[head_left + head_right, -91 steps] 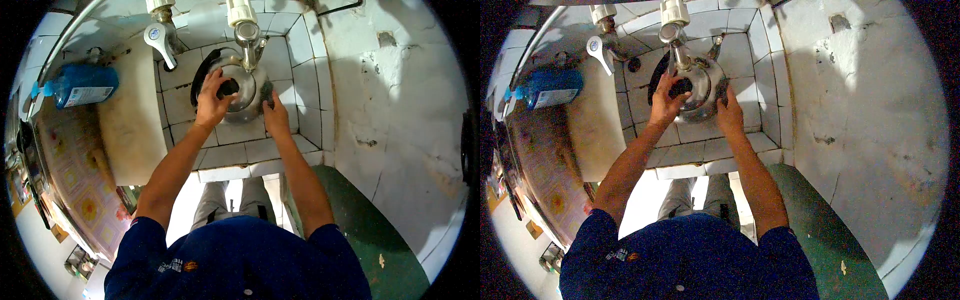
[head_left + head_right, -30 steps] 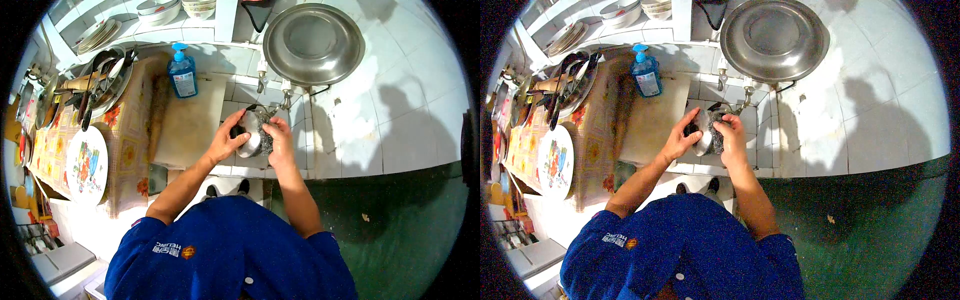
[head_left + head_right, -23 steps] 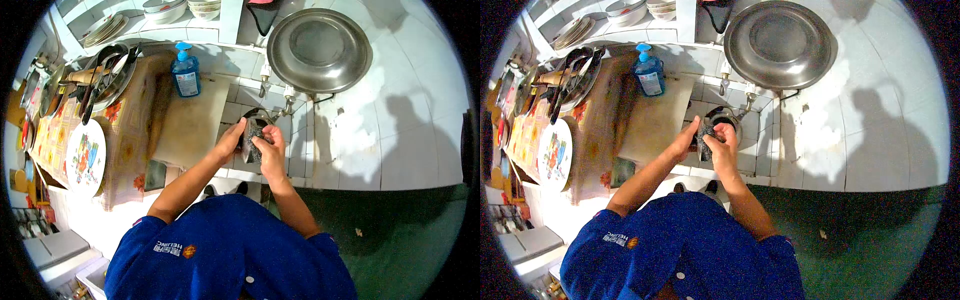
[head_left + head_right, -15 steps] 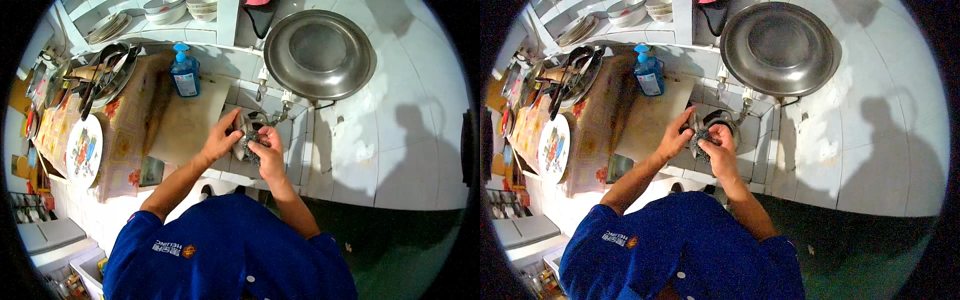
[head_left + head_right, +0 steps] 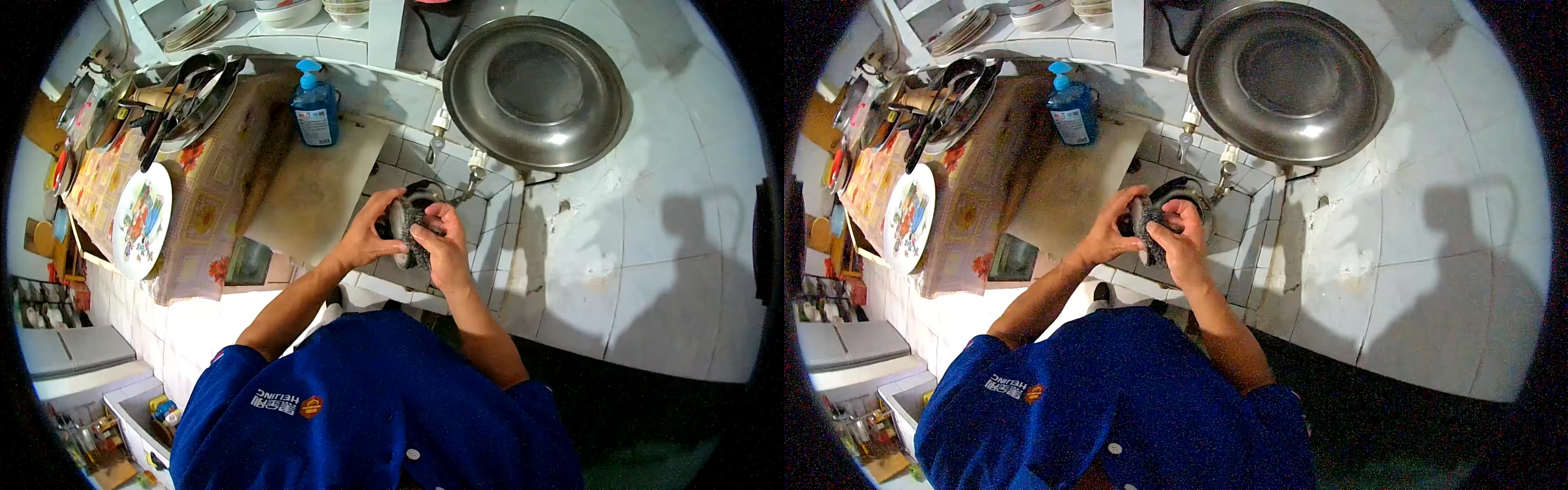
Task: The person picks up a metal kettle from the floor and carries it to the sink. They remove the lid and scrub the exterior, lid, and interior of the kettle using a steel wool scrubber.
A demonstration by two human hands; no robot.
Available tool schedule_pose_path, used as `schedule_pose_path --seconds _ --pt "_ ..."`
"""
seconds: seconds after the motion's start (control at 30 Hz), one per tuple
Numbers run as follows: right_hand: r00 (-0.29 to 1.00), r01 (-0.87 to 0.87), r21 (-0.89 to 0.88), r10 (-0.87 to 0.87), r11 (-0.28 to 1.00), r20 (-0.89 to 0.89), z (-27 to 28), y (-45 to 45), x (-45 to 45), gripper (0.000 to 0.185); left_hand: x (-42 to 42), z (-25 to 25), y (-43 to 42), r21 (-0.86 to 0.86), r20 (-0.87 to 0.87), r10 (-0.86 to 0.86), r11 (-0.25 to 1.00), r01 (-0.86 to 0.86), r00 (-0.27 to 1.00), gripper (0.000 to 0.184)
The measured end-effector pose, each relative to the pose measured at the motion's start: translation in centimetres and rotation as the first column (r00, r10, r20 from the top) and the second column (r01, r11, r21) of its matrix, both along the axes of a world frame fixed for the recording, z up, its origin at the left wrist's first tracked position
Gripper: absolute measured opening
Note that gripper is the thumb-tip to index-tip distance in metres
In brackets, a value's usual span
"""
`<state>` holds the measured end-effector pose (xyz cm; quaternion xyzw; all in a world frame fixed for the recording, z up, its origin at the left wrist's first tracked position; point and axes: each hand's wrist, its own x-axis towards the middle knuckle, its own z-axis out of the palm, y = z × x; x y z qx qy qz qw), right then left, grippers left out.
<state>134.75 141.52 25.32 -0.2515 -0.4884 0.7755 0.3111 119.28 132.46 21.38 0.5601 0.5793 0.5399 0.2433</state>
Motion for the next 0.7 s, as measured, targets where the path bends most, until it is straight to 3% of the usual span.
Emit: schedule_pose_path --seconds 0.07,0.1,0.13,0.2,0.27,0.33,0.37,0.4,0.47,0.5,0.53,0.57,0.6,0.63,0.7 --pt "1.000 0.003 0.012 -0.003 1.000 -0.005 0.1 -0.4 0.1 0.032 0.9 -2.8 0.7 0.098 0.412 -0.004 0.994 -0.040 0.911 0.092" --pt "0.999 0.019 0.133 -0.024 0.991 0.036 -0.4 -0.7 0.1 0.033 1.5 -2.9 1.2 0.052 0.671 0.036 0.994 -0.096 0.741 0.080" --pt "0.996 0.022 0.251 -0.043 0.968 0.078 -0.9 -1.1 0.1 0.034 1.3 -2.9 0.9 0.055 0.675 0.031 0.994 -0.092 0.737 0.080" --pt "0.995 0.038 0.239 -0.058 0.970 0.080 -1.1 -1.9 -0.2 0.035 0.6 -2.3 0.1 -0.291 0.928 0.187 0.905 0.310 0.323 0.073" --pt "0.992 0.120 0.177 -0.125 0.977 0.017 -0.8 -2.7 -0.7 0.035 0.0 -1.9 -0.3 -0.299 0.916 0.189 0.909 0.289 0.354 0.072" --pt "0.989 0.144 0.096 -0.145 0.985 -0.005 0.1 -3.1 -1.1 0.035 -0.8 -0.3 -0.6 -0.111 0.609 0.066 0.994 0.003 0.790 0.074" --pt "0.988 0.150 0.086 -0.152 0.985 0.010 0.1 -2.9 -1.2 0.036 -2.0 0.1 -1.0 -0.059 0.402 -0.011 0.998 0.038 0.916 0.081" --pt "0.988 0.150 0.071 -0.152 0.986 0.030 0.4 -3.0 -1.3 0.038 -2.9 0.4 -1.1 -0.055 0.410 -0.021 0.997 0.048 0.912 0.081" --pt "0.991 0.136 0.017 -0.136 0.991 0.003 1.1 -4.0 -1.9 0.038 -4.5 0.9 -1.1 0.035 0.103 -0.072 0.997 0.069 0.992 0.087" --pt "0.991 0.136 0.011 -0.136 0.991 -0.012 1.2 -4.5 -2.4 0.038 -5.0 0.9 -1.3 0.106 0.084 -0.104 0.990 0.095 0.991 0.083" --pt "0.990 0.137 0.002 -0.137 0.991 -0.026 1.3 -4.9 -2.8 0.038 -5.0 -0.1 -1.3 0.111 0.085 -0.113 0.988 0.103 0.990 0.083" --pt "0.991 0.132 0.079 -0.134 0.988 0.017 1.6 -5.4 -3.2 0.037 -4.6 -1.9 -1.3 0.067 0.313 -0.068 0.997 0.049 0.947 0.082" --pt "0.990 0.138 0.081 -0.140 0.987 0.019 1.4 -5.8 -3.4 0.037 -4.3 -1.5 -1.8 -0.088 0.635 -0.073 0.982 0.166 0.769 0.081" --pt "0.990 0.119 0.137 -0.128 0.983 0.053 1.1 -6.3 -3.5 0.036 -4.0 -0.7 -2.3 -0.218 0.868 0.071 0.944 0.249 0.491 0.079" --pt "0.984 0.112 0.250 -0.141 0.962 0.105 0.5 -7.0 -3.9 0.035 -3.8 1.1 -3.3 -0.189 0.869 0.025 0.940 0.285 0.494 0.080"
